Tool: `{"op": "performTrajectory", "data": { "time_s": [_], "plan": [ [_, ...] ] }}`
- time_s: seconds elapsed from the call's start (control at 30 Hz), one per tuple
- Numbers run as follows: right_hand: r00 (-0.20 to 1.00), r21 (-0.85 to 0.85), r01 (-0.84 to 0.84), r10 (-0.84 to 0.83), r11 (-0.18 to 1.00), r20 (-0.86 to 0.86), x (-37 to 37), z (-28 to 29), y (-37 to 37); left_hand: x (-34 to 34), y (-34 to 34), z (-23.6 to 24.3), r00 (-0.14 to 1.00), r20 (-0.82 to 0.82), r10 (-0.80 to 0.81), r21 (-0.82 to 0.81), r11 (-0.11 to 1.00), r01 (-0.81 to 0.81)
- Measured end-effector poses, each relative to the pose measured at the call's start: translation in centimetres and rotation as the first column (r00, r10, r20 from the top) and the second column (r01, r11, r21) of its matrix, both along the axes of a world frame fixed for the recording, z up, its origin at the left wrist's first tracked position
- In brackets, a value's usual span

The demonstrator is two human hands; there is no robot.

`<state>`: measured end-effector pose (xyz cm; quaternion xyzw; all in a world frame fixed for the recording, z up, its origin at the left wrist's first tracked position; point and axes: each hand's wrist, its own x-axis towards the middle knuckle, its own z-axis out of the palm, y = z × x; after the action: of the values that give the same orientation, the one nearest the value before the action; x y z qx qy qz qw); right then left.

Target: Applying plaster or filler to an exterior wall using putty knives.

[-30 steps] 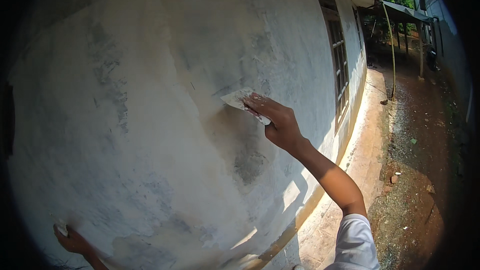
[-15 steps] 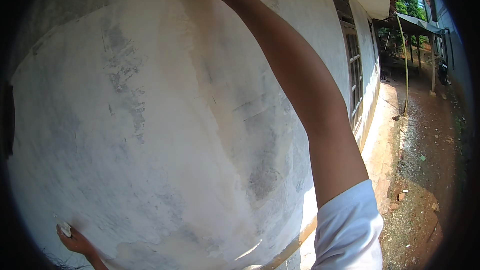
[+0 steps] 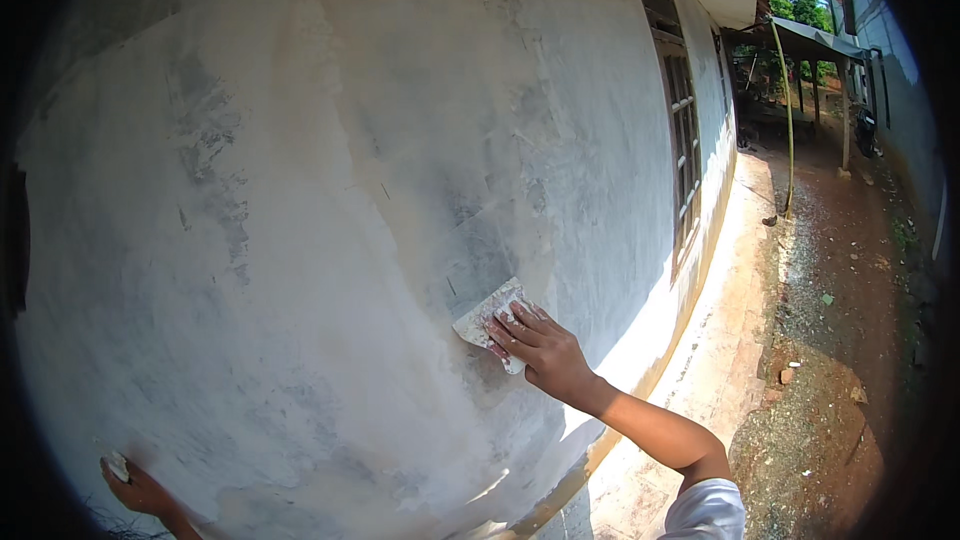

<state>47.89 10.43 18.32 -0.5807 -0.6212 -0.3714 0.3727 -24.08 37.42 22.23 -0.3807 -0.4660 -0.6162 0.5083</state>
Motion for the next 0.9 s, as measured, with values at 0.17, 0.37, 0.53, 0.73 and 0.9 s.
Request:
{"op": "performTrajectory", "data": {
  "time_s": [0.17, 0.37, 0.53, 0.73, 0.9],
  "plan": [
    [0.931, -0.134, -0.269, 0.221, 0.954, -0.292, 1.1, 3.8, -3.7, 0.4, 0.7, -0.1, 0.999, 0.034, -0.011, -0.052, 0.999, 0.013],
    [0.947, 0.328, -0.155, 0.235, 0.932, -0.218, 7.2, 31.0, 0.0, 0.8, 0.6, -0.1, 0.984, 0.165, 0.066, -0.166, 0.985, -0.038],
    [0.963, 0.482, -0.103, 0.209, 0.87, -0.172, 7.6, 49.5, 2.5, -0.1, 0.0, -0.6, 0.999, 0.033, 0.023, -0.071, 0.997, -0.02],
    [0.99, 0.349, 0.124, -0.091, 0.929, -0.108, 10.1, 48.4, 5.6, 0.0, -0.3, -0.6, 0.998, 0.058, -0.019, -0.063, 0.998, 0.022],
    [0.976, 0.44, -0.129, 0.035, 0.889, 0.214, 12.2, 33.6, 6.5, -0.6, -0.7, -0.9, 0.998, 0.057, 0.023, -0.048, 0.999, -0.02]
  ]
}}
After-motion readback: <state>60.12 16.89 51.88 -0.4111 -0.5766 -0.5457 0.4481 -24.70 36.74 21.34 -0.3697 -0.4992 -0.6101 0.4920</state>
